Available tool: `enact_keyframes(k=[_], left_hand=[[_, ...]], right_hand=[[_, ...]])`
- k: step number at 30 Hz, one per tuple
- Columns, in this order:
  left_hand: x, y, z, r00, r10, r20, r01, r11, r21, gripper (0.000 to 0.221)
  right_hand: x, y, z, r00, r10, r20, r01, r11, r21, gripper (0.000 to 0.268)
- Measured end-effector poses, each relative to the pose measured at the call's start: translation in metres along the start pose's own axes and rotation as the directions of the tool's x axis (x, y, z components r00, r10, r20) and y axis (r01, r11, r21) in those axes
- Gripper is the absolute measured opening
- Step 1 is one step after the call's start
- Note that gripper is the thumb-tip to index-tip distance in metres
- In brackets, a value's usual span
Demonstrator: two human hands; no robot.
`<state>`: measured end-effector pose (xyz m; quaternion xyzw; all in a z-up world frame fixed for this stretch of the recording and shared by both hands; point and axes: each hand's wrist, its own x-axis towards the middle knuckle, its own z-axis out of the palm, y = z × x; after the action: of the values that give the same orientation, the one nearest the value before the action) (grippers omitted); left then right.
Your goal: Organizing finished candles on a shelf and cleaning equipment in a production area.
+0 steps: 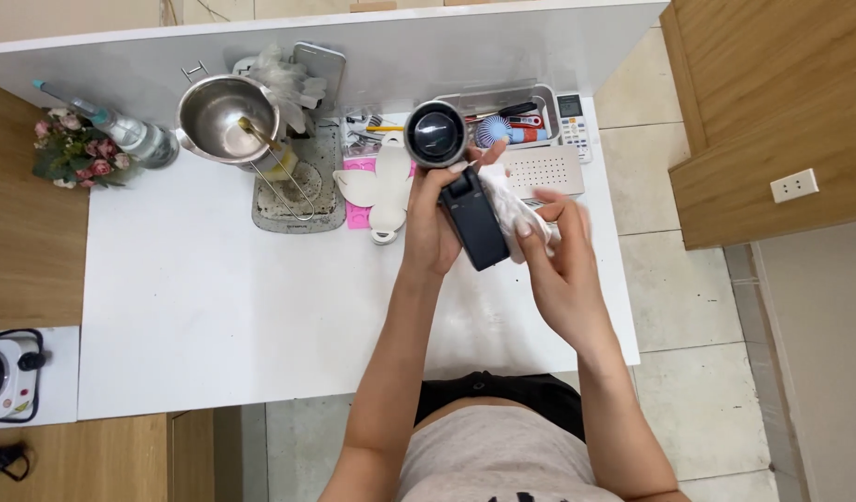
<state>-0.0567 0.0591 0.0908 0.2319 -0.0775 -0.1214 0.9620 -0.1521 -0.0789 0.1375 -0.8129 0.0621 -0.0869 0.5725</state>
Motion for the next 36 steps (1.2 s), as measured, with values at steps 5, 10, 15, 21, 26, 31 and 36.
enact_keyframes(k=[5,10,15,21,26,31,36], left_hand=[[0.001,-0.014,-0.016,0.992,-0.123,0.01,0.124,0.991,-0.041,0.041],[-0.002,-0.002,0.024,0.995,-0.059,0.078,0.059,0.998,0.005,0.051],[-0.003,0.01,0.023,0.992,-0.124,0.008,0.124,0.992,0.025,0.057],[-0.015,-0.01,0.013,0.924,-0.255,0.285,0.342,0.885,-0.317,0.065],[-0.014,-0.009,0.017,0.965,-0.144,0.217,0.175,0.976,-0.13,0.056],[-0.02,-0.006,0.013,0.994,-0.089,0.056,0.096,0.983,-0.154,0.053],[-0.027,-0.004,0.007,0.998,0.026,-0.052,-0.017,0.989,0.15,0.056]], right_hand=[[0.009,-0.025,0.007,0.763,-0.641,-0.079,0.505,0.668,-0.546,0.016],[0.0,-0.006,0.026,0.904,-0.428,-0.017,0.388,0.835,-0.39,0.033],[-0.024,-0.023,0.014,0.785,-0.571,0.243,0.615,0.666,-0.423,0.054],[-0.021,-0.013,0.005,0.741,-0.61,0.281,0.667,0.62,-0.412,0.05],[-0.029,-0.003,0.0,0.69,-0.635,0.348,0.711,0.505,-0.489,0.049],[-0.038,0.022,0.004,0.727,-0.66,0.189,0.676,0.642,-0.361,0.049],[-0.016,0.02,0.012,0.982,0.015,0.188,-0.107,0.865,0.49,0.03]])
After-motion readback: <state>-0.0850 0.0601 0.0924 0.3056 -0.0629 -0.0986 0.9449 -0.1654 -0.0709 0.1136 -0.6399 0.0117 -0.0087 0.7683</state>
